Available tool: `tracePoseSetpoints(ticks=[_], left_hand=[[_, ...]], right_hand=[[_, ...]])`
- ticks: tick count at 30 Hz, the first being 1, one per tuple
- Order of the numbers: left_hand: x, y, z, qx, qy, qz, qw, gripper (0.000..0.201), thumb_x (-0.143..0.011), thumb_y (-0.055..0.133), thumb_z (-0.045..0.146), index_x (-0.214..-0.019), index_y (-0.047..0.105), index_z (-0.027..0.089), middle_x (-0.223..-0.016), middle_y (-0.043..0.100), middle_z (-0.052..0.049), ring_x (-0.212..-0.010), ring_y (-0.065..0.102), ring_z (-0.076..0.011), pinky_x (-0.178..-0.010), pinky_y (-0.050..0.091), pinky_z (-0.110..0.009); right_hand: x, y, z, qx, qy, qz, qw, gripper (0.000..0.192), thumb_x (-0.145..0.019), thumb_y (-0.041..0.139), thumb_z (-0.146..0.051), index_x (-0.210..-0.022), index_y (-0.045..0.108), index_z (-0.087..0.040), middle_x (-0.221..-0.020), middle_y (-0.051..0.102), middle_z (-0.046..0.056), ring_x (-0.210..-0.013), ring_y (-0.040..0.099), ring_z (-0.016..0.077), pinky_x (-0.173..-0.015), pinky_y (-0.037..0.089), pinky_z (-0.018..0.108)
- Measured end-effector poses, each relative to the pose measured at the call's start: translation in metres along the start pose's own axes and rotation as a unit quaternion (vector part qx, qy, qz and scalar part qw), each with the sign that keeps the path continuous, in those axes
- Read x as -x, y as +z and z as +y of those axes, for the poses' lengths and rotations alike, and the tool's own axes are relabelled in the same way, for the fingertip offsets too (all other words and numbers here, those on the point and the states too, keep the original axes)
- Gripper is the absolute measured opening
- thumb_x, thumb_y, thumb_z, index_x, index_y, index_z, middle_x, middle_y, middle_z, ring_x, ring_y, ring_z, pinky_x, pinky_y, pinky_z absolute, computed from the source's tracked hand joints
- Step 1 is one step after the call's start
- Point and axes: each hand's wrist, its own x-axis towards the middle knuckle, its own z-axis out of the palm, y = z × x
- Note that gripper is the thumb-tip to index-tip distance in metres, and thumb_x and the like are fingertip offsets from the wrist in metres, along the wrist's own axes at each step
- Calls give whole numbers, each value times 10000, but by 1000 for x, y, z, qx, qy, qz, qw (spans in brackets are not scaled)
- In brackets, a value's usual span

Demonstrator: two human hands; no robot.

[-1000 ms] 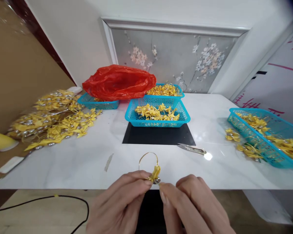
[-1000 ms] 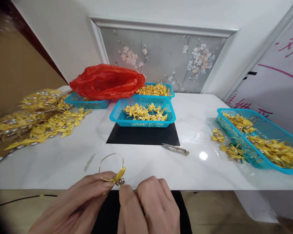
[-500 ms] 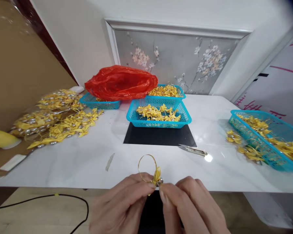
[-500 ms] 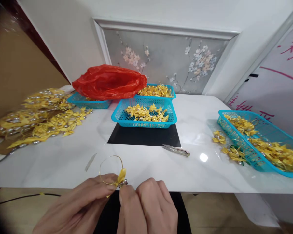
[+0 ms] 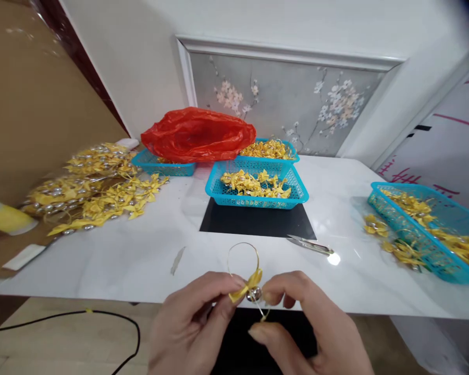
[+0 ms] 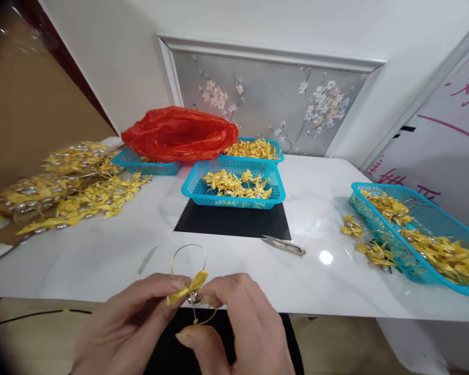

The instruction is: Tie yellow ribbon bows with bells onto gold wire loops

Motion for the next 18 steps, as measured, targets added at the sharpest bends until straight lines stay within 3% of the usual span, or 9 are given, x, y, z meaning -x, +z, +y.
tracePoseSetpoints(ticks=[4, 10, 18], left_hand=[[-5, 1, 1, 61, -68, -7, 996, 311, -768, 695, 42, -810, 795, 333, -773, 803, 82, -675, 756, -97, -639, 579, -78], [-5, 4, 1, 65, -74, -31, 995, 300, -767, 679, 35, -789, 796, 310, -760, 805, 67, -675, 756, -106, -647, 580, -90], [-8, 3, 3, 27, -72, -88, 993, 264, -774, 651, 57, -747, 781, 286, -680, 777, 57, -606, 716, -108, -584, 545, -108]], right_hand=[[-2, -10, 12, -74, -8, -49, 996, 197, -863, 573, -79, -954, 611, -249, -813, 630, -24, -701, 622, 116, -620, 526, 187], [-8, -11, 19, -71, -69, -84, 992, 215, -805, 668, -28, -896, 636, -221, -787, 641, -34, -680, 637, 98, -605, 523, 176], [-3, 3, 15, -119, 71, -39, 989, 147, -820, 620, -89, -785, 632, -231, -717, 605, -51, -659, 557, 102, -619, 472, 189]])
